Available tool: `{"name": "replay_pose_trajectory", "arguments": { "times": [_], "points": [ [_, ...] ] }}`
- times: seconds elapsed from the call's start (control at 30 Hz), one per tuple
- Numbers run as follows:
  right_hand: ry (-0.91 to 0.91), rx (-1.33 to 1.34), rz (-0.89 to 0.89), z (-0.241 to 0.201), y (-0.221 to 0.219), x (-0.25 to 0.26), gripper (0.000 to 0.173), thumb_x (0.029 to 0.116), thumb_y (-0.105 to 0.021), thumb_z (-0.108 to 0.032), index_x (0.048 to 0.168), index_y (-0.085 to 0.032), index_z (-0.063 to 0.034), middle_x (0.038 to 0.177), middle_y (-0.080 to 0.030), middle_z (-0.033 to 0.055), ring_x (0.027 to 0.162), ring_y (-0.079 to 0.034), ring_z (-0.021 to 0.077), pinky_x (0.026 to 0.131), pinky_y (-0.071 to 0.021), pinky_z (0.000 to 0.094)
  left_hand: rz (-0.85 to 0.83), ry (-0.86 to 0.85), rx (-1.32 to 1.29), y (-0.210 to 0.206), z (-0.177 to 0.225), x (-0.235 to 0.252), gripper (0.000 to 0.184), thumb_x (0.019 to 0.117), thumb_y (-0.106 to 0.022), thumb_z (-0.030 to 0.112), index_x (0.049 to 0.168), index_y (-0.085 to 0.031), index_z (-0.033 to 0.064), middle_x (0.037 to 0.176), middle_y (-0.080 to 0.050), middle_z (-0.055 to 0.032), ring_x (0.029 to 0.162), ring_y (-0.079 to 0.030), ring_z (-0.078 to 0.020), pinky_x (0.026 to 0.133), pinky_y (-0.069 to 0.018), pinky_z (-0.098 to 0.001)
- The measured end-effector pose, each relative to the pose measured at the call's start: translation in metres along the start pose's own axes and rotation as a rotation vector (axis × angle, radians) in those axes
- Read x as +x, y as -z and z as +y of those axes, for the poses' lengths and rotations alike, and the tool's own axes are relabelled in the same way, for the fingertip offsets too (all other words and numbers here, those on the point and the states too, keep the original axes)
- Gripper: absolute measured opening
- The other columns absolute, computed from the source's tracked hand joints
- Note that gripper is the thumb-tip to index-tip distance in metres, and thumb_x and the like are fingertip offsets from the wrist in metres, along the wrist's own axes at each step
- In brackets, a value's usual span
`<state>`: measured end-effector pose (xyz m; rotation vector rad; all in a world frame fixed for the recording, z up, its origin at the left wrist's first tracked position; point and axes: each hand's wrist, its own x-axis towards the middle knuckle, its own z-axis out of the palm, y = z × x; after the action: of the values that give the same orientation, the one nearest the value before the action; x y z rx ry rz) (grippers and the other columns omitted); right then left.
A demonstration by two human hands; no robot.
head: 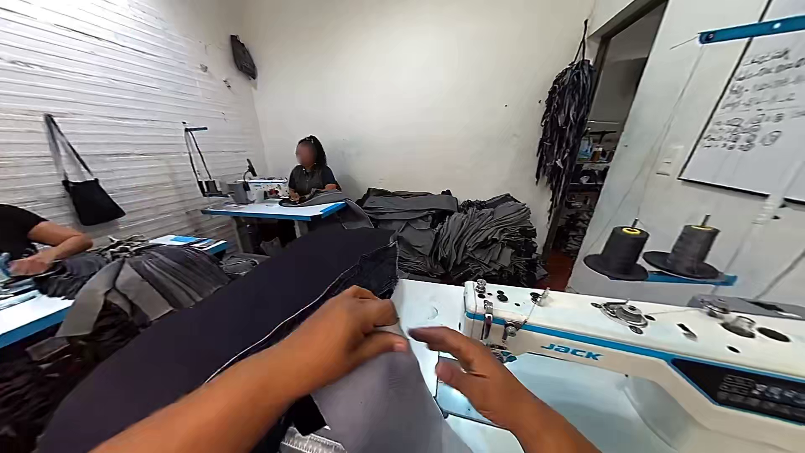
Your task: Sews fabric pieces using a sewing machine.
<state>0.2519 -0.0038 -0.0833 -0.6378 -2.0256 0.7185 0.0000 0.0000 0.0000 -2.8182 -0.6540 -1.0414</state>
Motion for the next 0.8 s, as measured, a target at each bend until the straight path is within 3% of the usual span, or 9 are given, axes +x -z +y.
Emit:
{"name": "replay_pose_trajectory", "arguments": {
  "times": [0.07, 0.1, 0.17, 0.23, 0.33, 0.5, 0.57, 0.63, 0.8],
  "points": [
    [0.123, 0.077, 0.086, -0.024, -0.007, 0.018, 0.042, 0.102, -0.058, -0.037, 0.11, -0.068, 0.0033, 0.099, -0.072, 0.0042, 0.095, -0.067, 0.0013, 0.086, -0.0554, 0.0233, 0.075, -0.046, -0.031, -0.012, 0.007, 0.018, 0.039, 0.1012, -0.058, 0.042, 0.076, -0.059, 0.0113, 0.067, -0.056, 0.0042, 0.071, -0.058, -0.004, 0.079, -0.0479, -0.0227],
    [0.121, 0.115, 0.149, -0.028, -0.012, 0.024, 0.032, 0.1033, -0.058, -0.031, 0.097, -0.068, -0.0011, 0.084, -0.067, -0.0029, 0.08, -0.062, -0.0037, 0.074, -0.0527, 0.018, 0.118, -0.029, 0.007, -0.013, 0.009, 0.025, 0.038, 0.0999, -0.059, 0.044, 0.077, -0.061, 0.0133, 0.066, -0.056, 0.0071, 0.069, -0.057, -0.0016, 0.074, -0.0474, -0.0201],
    [0.076, 0.147, 0.28, -0.03, -0.017, 0.028, 0.027, 0.1047, -0.056, -0.026, 0.088, -0.065, -0.0068, 0.074, -0.06, -0.0083, 0.07, -0.058, -0.0058, 0.066, -0.0496, 0.0151, 0.155, 0.089, 0.136, -0.009, 0.014, 0.031, 0.035, 0.0946, -0.061, 0.05, 0.081, -0.065, 0.0179, 0.065, -0.057, 0.0115, 0.065, -0.056, -0.0005, 0.066, -0.0472, -0.0224],
    [0.06, 0.127, 0.401, -0.027, -0.02, 0.03, 0.023, 0.1044, -0.057, -0.024, 0.091, -0.065, -0.0065, 0.076, -0.064, -0.0065, 0.071, -0.062, -0.0035, 0.067, -0.0533, 0.0161, 0.128, 0.189, 0.246, -0.009, 0.017, 0.03, 0.035, 0.093, -0.062, 0.05, 0.086, -0.068, 0.0171, 0.064, -0.059, 0.0086, 0.062, -0.061, -0.0069, 0.062, -0.0504, -0.032],
    [0.068, 0.075, 0.438, -0.027, -0.019, 0.029, 0.02, 0.1062, -0.052, -0.022, 0.107, -0.064, -0.0049, 0.081, -0.068, -0.0061, 0.076, -0.065, -0.0036, 0.072, -0.0547, 0.0155, 0.175, 0.102, 0.365, -0.021, 0.015, 0.024, 0.033, 0.0984, -0.055, 0.041, 0.082, -0.066, 0.014, 0.062, -0.058, 0.0044, 0.059, -0.061, -0.0107, 0.061, -0.0499, -0.0313],
    [0.187, -0.083, 0.512, -0.034, -0.017, 0.035, 0.022, 0.1076, -0.051, -0.025, 0.099, -0.063, -0.0094, 0.078, -0.061, -0.0075, 0.073, -0.059, -0.0063, 0.068, -0.0496, 0.0104, 0.296, -0.099, 0.444, -0.019, 0.018, 0.026, 0.034, 0.1027, -0.052, 0.038, 0.082, -0.064, 0.0141, 0.063, -0.059, 0.0043, 0.058, -0.06, -0.0097, 0.061, -0.0464, -0.0274],
    [0.249, -0.135, 0.558, -0.032, -0.018, 0.035, 0.022, 0.1084, -0.049, -0.024, 0.098, -0.061, -0.0085, 0.079, -0.06, -0.0063, 0.073, -0.058, -0.006, 0.069, -0.0495, 0.0102, 0.368, -0.062, 0.435, -0.022, 0.023, 0.024, 0.036, 0.1015, -0.053, 0.044, 0.099, -0.067, 0.011, 0.066, -0.064, 0.0032, 0.058, -0.06, -0.0106, 0.06, -0.0466, -0.0275],
    [0.282, -0.161, 0.604, -0.029, -0.019, 0.034, 0.023, 0.1085, -0.049, -0.023, 0.1, -0.062, -0.0068, 0.08, -0.061, -0.0057, 0.074, -0.059, -0.0067, 0.07, -0.0511, 0.0101, 0.386, 0.052, 0.438, -0.026, 0.031, 0.018, 0.052, 0.0981, -0.053, 0.053, 0.119, -0.069, 0.0079, 0.07, -0.067, 0.0007, 0.059, -0.061, -0.0135, 0.057, -0.0477, -0.0305],
    [0.291, -0.178, 0.645, -0.025, -0.016, 0.032, 0.025, 0.108, -0.05, -0.023, 0.102, -0.066, -0.0049, 0.085, -0.065, -0.0061, 0.078, -0.061, -0.0073, 0.074, -0.0526, 0.0102, 0.372, 0.147, 0.449, -0.034, 0.035, 0.004, 0.039, 0.0991, -0.052, 0.046, 0.081, -0.068, 0.0144, 0.06, -0.059, 0.0033, 0.052, -0.059, -0.0117, 0.048, -0.0439, -0.028]
  ]
}}
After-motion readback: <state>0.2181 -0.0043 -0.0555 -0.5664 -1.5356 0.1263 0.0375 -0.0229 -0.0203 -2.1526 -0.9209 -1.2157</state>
